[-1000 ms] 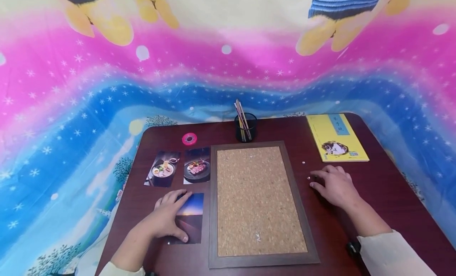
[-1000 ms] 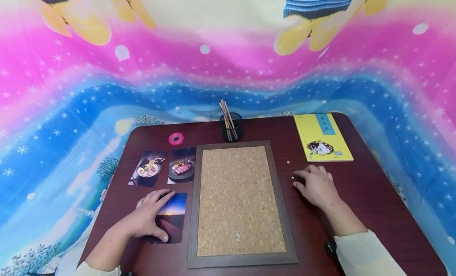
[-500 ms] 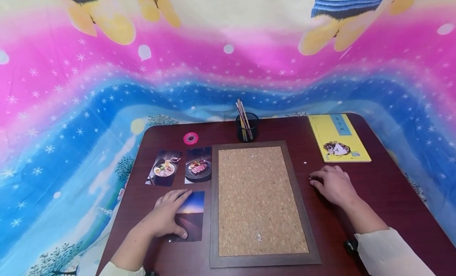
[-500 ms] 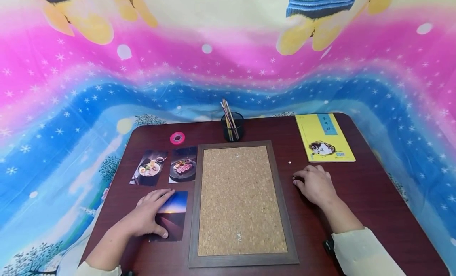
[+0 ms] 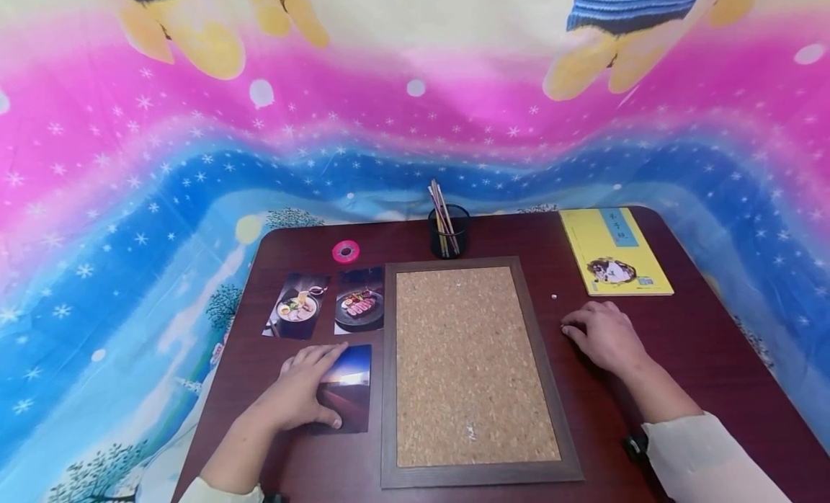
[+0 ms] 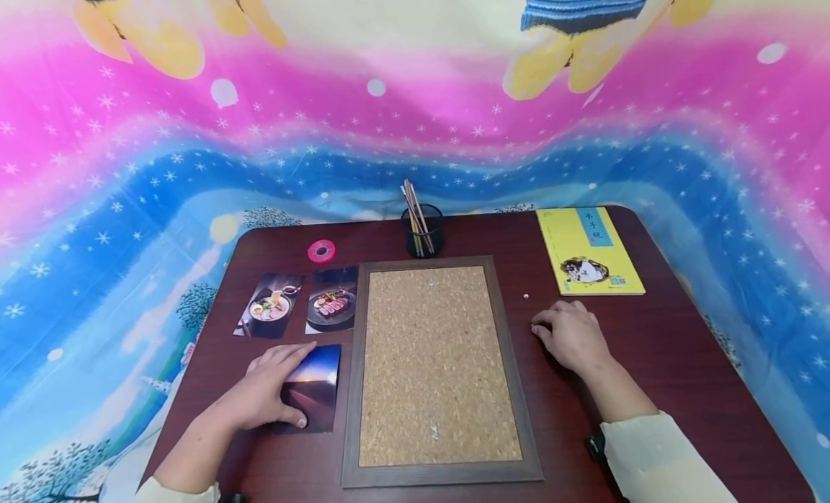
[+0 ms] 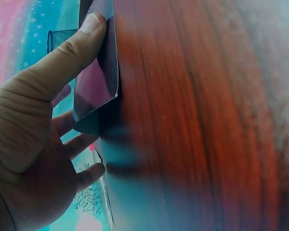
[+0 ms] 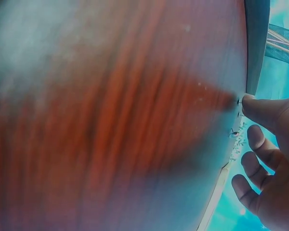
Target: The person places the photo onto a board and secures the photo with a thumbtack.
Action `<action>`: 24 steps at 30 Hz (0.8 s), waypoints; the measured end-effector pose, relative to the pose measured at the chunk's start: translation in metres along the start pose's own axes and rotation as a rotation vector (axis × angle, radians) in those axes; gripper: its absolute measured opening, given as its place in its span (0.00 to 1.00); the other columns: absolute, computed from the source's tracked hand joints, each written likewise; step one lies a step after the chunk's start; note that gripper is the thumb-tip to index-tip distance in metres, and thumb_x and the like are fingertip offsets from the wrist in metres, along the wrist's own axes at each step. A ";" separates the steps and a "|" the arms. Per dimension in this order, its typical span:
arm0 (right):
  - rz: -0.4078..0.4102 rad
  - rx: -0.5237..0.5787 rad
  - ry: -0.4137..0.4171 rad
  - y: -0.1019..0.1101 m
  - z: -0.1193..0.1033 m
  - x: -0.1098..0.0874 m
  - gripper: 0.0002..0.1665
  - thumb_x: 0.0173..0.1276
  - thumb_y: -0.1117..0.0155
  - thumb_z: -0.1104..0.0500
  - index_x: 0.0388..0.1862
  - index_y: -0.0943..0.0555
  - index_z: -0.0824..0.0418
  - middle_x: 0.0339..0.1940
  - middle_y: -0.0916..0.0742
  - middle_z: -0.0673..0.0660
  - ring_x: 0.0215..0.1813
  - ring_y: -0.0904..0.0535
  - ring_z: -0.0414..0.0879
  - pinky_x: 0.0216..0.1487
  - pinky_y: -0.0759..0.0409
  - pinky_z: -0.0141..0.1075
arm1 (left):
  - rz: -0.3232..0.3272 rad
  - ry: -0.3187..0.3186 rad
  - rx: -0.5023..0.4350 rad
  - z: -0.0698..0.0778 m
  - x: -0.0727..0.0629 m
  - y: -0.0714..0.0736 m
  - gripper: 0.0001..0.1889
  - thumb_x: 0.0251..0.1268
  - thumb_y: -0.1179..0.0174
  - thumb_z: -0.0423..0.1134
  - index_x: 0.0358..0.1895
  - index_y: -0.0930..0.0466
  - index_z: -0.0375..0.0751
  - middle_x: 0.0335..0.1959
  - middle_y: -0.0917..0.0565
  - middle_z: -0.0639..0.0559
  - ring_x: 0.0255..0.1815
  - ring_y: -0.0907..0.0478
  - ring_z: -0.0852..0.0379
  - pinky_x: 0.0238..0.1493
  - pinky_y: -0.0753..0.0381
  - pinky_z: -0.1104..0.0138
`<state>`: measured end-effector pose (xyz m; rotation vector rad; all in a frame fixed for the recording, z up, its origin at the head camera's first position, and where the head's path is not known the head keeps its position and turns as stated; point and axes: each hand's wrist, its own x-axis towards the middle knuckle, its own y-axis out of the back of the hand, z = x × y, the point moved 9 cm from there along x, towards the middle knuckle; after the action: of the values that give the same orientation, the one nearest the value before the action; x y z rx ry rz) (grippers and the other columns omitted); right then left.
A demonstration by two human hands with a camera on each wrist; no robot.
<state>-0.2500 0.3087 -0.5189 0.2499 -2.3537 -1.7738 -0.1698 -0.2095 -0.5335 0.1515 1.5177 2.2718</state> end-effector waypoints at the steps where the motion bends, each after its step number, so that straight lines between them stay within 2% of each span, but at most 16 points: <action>1: 0.003 0.000 0.006 0.000 -0.001 0.000 0.11 0.69 0.27 0.56 0.48 0.09 0.57 0.44 0.13 0.59 0.56 0.25 0.64 0.56 0.29 0.65 | 0.001 0.003 -0.001 0.000 0.000 0.000 0.68 0.28 0.12 0.58 0.82 0.40 0.52 0.76 0.31 0.48 0.75 0.37 0.39 0.69 0.43 0.30; 7: 0.017 0.004 0.023 0.001 -0.002 0.002 0.10 0.69 0.27 0.58 0.46 0.09 0.58 0.42 0.13 0.59 0.52 0.24 0.62 0.56 0.27 0.62 | 0.003 0.007 -0.008 0.000 0.001 0.002 0.68 0.29 0.13 0.59 0.82 0.40 0.53 0.76 0.31 0.47 0.75 0.38 0.39 0.68 0.44 0.29; 17: 0.017 0.035 -0.009 0.001 -0.001 0.000 0.09 0.69 0.31 0.58 0.43 0.11 0.62 0.42 0.13 0.60 0.50 0.21 0.61 0.55 0.23 0.60 | 0.003 0.012 -0.015 0.002 0.001 0.005 0.67 0.31 0.14 0.61 0.82 0.40 0.53 0.76 0.29 0.46 0.75 0.36 0.37 0.68 0.43 0.28; 19: 0.019 0.057 -0.033 0.002 0.000 -0.001 0.08 0.70 0.32 0.58 0.42 0.12 0.61 0.40 0.12 0.58 0.45 0.19 0.58 0.51 0.21 0.59 | 0.002 0.010 -0.011 0.001 0.001 0.006 0.67 0.32 0.14 0.62 0.82 0.41 0.54 0.75 0.29 0.46 0.75 0.36 0.37 0.68 0.43 0.29; 21: 0.010 0.078 -0.062 0.004 0.000 -0.001 0.07 0.71 0.33 0.58 0.41 0.14 0.60 0.33 0.12 0.56 0.36 0.18 0.54 0.42 0.18 0.54 | 0.001 0.010 -0.011 0.000 0.001 0.007 0.67 0.32 0.14 0.63 0.83 0.41 0.54 0.75 0.29 0.46 0.75 0.36 0.37 0.67 0.43 0.29; 24: 0.004 0.103 -0.093 0.005 0.001 -0.002 0.05 0.70 0.33 0.57 0.39 0.17 0.58 0.22 0.17 0.50 0.24 0.24 0.46 0.29 0.23 0.43 | 0.003 0.018 -0.017 -0.002 0.001 0.007 0.67 0.32 0.15 0.63 0.83 0.42 0.55 0.75 0.29 0.46 0.75 0.35 0.37 0.68 0.44 0.29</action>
<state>-0.2489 0.3114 -0.5145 0.1805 -2.5123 -1.6996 -0.1730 -0.2135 -0.5280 0.1294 1.5083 2.2937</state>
